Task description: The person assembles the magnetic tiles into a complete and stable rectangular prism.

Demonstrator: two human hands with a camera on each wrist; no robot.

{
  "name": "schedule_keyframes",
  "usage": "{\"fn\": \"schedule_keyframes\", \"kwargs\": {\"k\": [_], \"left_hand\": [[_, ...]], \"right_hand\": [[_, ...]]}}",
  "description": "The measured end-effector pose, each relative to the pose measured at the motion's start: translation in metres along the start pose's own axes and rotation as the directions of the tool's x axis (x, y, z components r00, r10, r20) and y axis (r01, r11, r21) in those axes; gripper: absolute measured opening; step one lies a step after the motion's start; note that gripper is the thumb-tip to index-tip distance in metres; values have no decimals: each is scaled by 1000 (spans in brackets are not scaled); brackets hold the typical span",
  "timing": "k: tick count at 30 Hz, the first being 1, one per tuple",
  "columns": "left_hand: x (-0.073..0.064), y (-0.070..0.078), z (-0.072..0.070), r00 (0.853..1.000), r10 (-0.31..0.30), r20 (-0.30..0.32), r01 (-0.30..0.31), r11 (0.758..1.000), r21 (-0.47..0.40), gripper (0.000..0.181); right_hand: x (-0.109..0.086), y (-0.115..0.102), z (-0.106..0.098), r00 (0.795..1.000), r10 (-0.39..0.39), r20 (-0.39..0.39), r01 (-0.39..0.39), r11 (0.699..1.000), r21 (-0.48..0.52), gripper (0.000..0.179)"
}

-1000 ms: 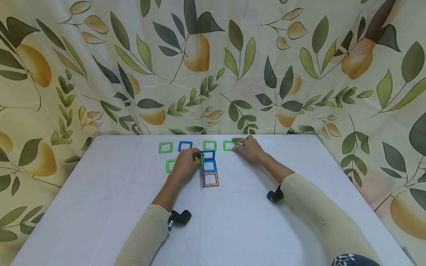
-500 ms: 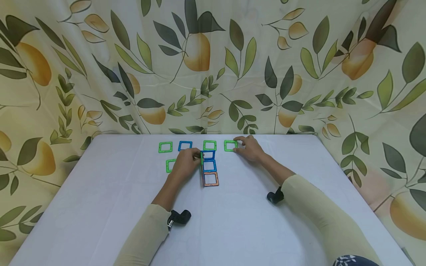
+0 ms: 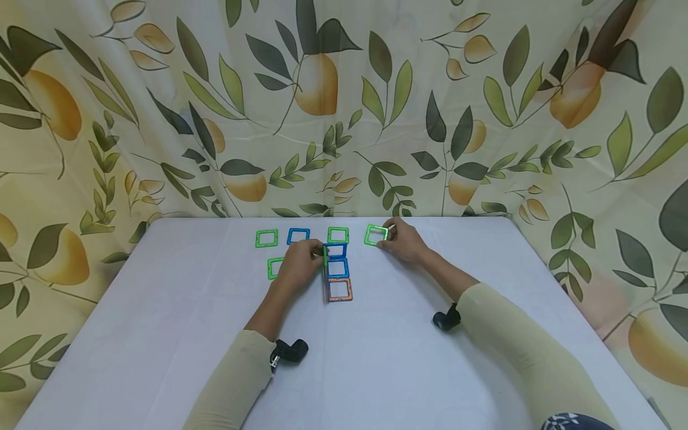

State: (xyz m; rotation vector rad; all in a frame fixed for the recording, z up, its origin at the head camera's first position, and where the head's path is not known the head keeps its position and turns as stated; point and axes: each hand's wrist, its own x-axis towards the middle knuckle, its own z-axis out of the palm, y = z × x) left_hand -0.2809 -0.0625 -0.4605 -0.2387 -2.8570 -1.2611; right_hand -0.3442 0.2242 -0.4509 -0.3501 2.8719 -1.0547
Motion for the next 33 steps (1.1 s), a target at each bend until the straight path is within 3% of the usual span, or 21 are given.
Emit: {"fn": "schedule_keyframes", "kwargs": {"k": [8,16,28,33], "left_hand": [[1,-1,0,1000,-11,-2,11,1000,7,21],[2,-3,2,1000,1,-7,-1,1000,-6,20],[2,-1,2,1000,7,-14,-7,1000,8,19],[1,-1,2,1000,-1,-6,1,1000,9,21]], "right_hand": [[-4,2,1,999,-2,-34,4,999,54,52],[-4,9,2,999,-33,-29,36,994,100,29],[-13,11,-6,1000,-6,-1,6,987,160,29],[-18,15,-7,1000,-29,-3,29,983,180,24]]}}
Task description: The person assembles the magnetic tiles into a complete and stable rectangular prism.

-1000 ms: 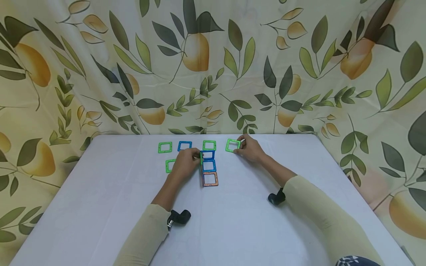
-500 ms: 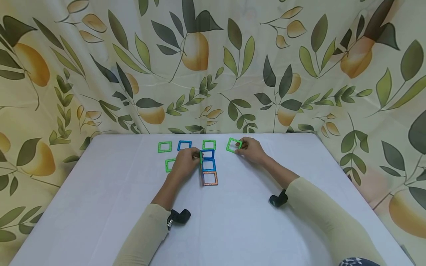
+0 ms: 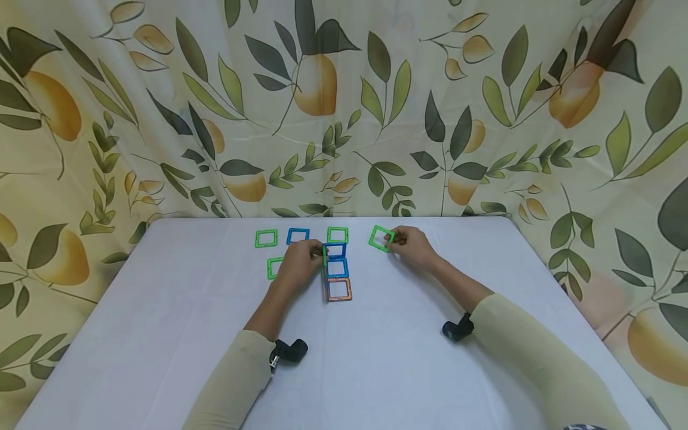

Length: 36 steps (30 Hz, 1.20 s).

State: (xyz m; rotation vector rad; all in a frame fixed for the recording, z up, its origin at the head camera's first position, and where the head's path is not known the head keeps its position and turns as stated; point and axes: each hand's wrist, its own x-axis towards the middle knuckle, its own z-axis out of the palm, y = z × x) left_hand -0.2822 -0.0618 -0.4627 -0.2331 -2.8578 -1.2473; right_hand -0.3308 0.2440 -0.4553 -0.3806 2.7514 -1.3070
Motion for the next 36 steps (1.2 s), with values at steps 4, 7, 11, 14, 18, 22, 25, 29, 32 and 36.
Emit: {"fn": "schedule_keyframes", "kwargs": {"k": [4,7,11,14,18,22,25,29,32,36], "left_hand": [[0,-1,0,1000,3,-1,-3,1000,-5,21],[0,-2,1,1000,11,-3,-11,1000,-4,21],[0,-3,2,1000,10,-5,-10,1000,-2,22],[0,-3,2,1000,3,-7,-3,1000,-1,22],[0,-2,1,1000,8,-12,-8,1000,-4,22],[0,-2,1,1000,14,-13,-15,1000,-5,21],[0,-2,1,1000,10,-11,-10,1000,-5,21],[0,-1,1,1000,1,-7,-1,1000,-7,22],[-1,-1,0,1000,1,-5,-1,1000,-10,22],[-1,0,0,1000,2,-3,-2,1000,-15,22]], "right_hand": [[-5,0,-1,999,-36,-10,36,999,12,20],[-8,0,-1,999,-50,-19,50,999,16,17],[-12,-3,0,999,-49,-20,49,998,27,16],[-17,-7,1,998,-54,-15,55,998,35,14],[-21,-11,5,997,-81,-8,81,996,33,13],[-24,-14,9,995,-103,2,103,994,36,14],[-26,-18,13,994,-109,8,109,993,36,15],[-30,-23,17,993,-117,21,117,993,32,16],[-33,-27,19,992,-123,27,122,992,28,16],[-36,-31,22,992,-123,29,122,992,18,15]]}}
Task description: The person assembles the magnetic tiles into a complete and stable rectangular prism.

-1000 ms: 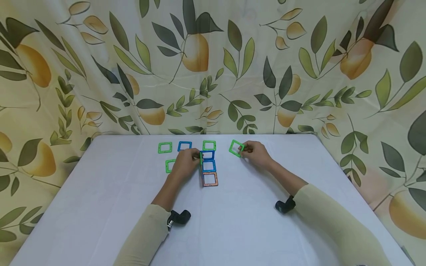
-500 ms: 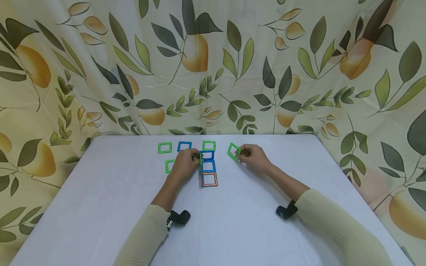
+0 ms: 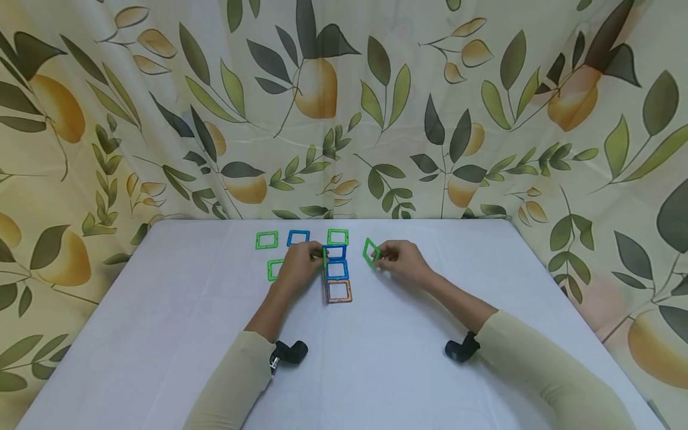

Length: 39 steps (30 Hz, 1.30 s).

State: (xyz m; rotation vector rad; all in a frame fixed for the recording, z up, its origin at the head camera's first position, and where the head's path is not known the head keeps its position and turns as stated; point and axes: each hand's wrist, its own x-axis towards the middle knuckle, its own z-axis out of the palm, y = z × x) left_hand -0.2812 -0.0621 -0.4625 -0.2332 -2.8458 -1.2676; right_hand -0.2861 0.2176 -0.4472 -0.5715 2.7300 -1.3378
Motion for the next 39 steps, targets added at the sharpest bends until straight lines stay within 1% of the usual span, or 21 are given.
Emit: {"fn": "schedule_keyframes", "kwargs": {"k": [6,13,17,25,32,39], "left_hand": [[0,0,0,1000,-9,3,9,1000,-1,22],[-1,0,0,1000,-3,2,3,1000,-10,23],[-1,-1,0,1000,0,-1,0,1000,-8,24],[-1,-1,1,1000,1,-6,-1,1000,0,23],[0,-1,1,1000,6,-4,-6,1000,3,21],[1,-2,1,1000,15,-6,-15,1000,13,23]], "right_hand": [[-1,-2,6,1000,-8,-20,8,1000,1,14],[-2,-11,13,999,-12,-38,13,1000,9,13],[-4,-14,17,1000,-8,-26,9,1000,16,13],[-6,-22,26,999,-47,-14,47,999,28,13],[-8,-27,31,999,-47,-3,47,999,16,14],[-8,-30,36,996,-89,1,89,995,37,15]]}}
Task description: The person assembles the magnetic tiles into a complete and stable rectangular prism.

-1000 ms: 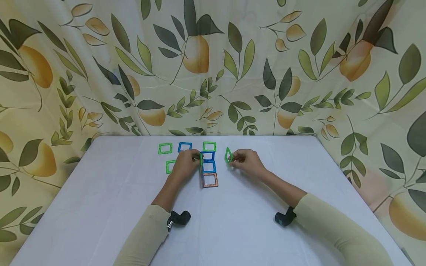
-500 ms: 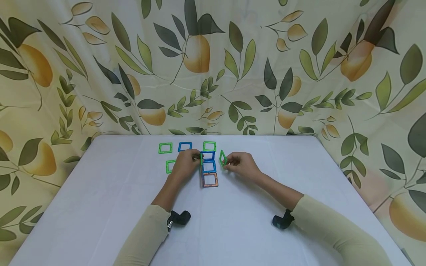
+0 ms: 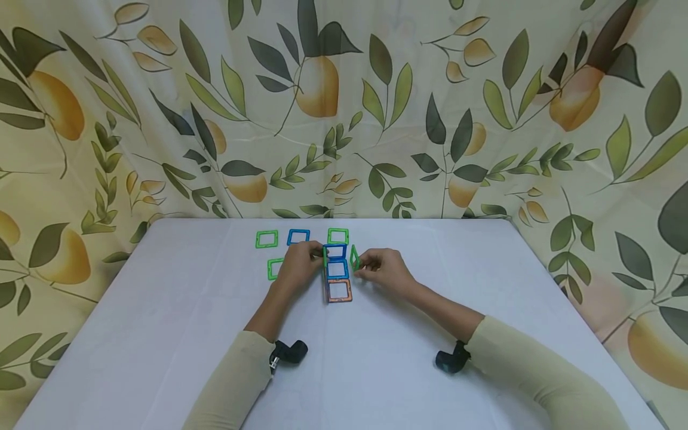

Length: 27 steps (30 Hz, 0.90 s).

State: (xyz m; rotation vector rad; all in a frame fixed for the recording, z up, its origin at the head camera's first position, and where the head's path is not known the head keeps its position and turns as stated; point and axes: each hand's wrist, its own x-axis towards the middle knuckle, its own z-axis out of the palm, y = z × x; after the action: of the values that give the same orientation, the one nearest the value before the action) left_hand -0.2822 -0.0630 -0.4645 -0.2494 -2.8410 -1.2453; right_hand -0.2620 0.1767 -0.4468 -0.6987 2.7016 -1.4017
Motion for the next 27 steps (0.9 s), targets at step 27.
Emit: {"fn": "schedule_keyframes", "kwargs": {"k": [27], "left_hand": [[1,-1,-1,1000,-4,7,4,1000,-4,24]], "right_hand": [[7,-4,16,1000,-4,10,4,998,-56,11]]}}
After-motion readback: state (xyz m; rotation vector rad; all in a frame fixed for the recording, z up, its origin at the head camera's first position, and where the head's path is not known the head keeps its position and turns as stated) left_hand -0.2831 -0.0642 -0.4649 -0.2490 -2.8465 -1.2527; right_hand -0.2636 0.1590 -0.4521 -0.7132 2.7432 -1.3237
